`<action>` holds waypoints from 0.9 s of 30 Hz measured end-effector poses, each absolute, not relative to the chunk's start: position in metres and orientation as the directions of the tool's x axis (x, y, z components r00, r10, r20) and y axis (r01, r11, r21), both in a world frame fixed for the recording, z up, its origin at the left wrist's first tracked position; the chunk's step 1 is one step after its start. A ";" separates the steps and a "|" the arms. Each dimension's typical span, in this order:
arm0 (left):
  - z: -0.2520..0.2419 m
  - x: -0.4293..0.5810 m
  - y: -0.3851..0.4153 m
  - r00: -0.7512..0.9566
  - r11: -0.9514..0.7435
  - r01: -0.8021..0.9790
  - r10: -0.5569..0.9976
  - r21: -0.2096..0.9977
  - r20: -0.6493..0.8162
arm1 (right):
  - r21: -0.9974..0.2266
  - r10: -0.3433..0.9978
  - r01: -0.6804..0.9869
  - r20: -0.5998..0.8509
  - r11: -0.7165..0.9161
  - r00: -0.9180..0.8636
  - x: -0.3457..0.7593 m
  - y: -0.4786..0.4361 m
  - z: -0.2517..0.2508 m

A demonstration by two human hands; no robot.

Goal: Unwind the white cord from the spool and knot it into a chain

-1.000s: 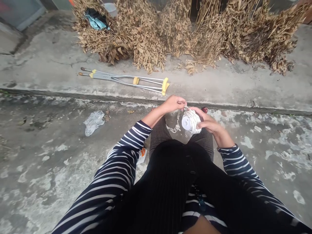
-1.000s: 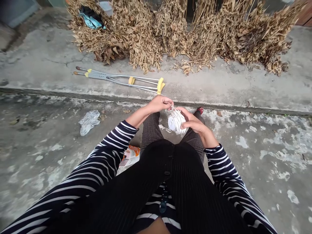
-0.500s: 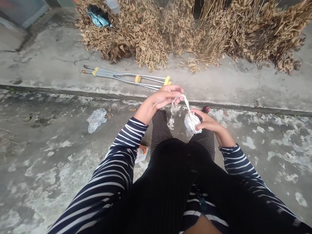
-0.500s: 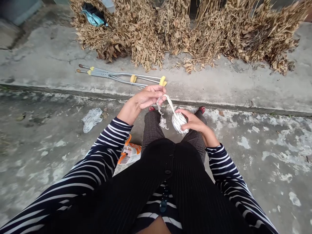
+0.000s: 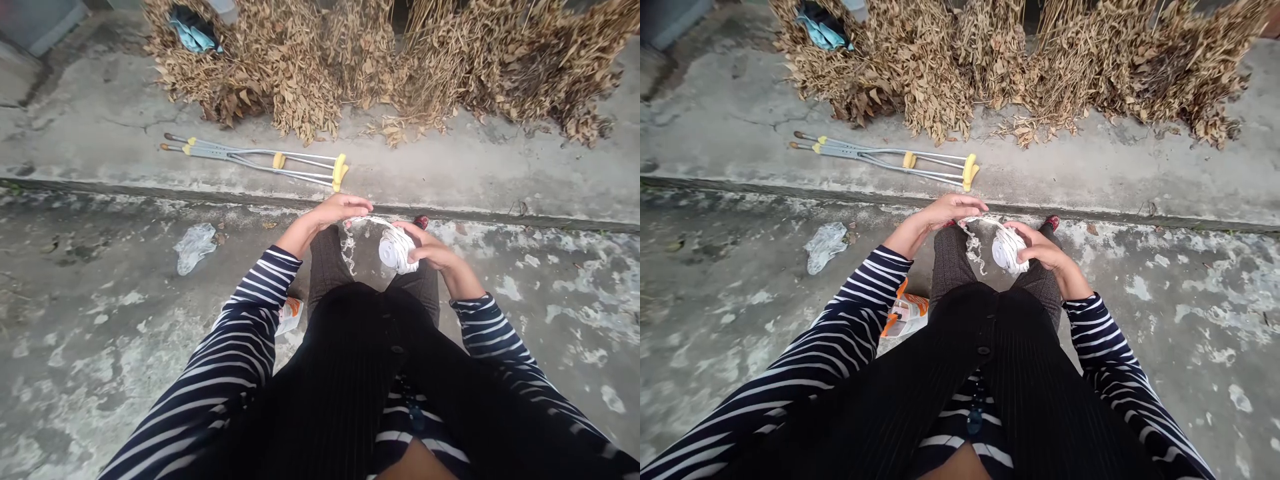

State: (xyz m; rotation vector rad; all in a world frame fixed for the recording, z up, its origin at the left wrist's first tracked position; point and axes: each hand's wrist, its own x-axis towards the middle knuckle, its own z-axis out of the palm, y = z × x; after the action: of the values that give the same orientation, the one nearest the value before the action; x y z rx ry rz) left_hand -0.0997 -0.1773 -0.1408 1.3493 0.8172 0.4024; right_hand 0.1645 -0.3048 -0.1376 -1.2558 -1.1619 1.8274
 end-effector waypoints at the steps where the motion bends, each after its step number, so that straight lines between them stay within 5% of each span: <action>1: -0.138 -0.101 -0.180 0.708 0.165 0.207 0.654 0.964 -0.265 | -0.910 0.857 -0.019 -0.384 -0.415 -0.345 0.165 -0.304 -0.138; 7: -0.119 -0.084 -0.194 0.768 -0.105 0.224 0.630 0.969 -0.109 | -0.907 0.857 -0.005 -0.397 -0.422 -0.328 0.165 -0.301 -0.130; 15: -0.101 -0.069 -0.184 0.795 -0.178 0.250 0.599 0.952 -0.097 | -0.939 0.868 0.047 -0.333 -0.340 -0.369 0.166 -0.303 -0.122; 23: -0.087 -0.061 -0.173 0.795 0.060 0.213 0.569 0.975 -0.209 | -0.961 0.886 0.114 -0.277 -0.253 -0.371 0.163 -0.302 -0.117; 27: -0.084 -0.068 -0.163 0.775 0.086 0.354 0.531 0.931 -0.343 | -0.951 0.905 0.235 -0.271 -0.199 -0.329 0.168 -0.297 -0.119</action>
State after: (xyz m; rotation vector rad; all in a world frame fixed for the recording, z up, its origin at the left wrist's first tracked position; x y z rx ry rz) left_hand -0.0677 -0.1632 -0.0845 1.5223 0.7443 0.1522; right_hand 0.1676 -0.2968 -0.1187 -1.3490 -1.5112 1.5714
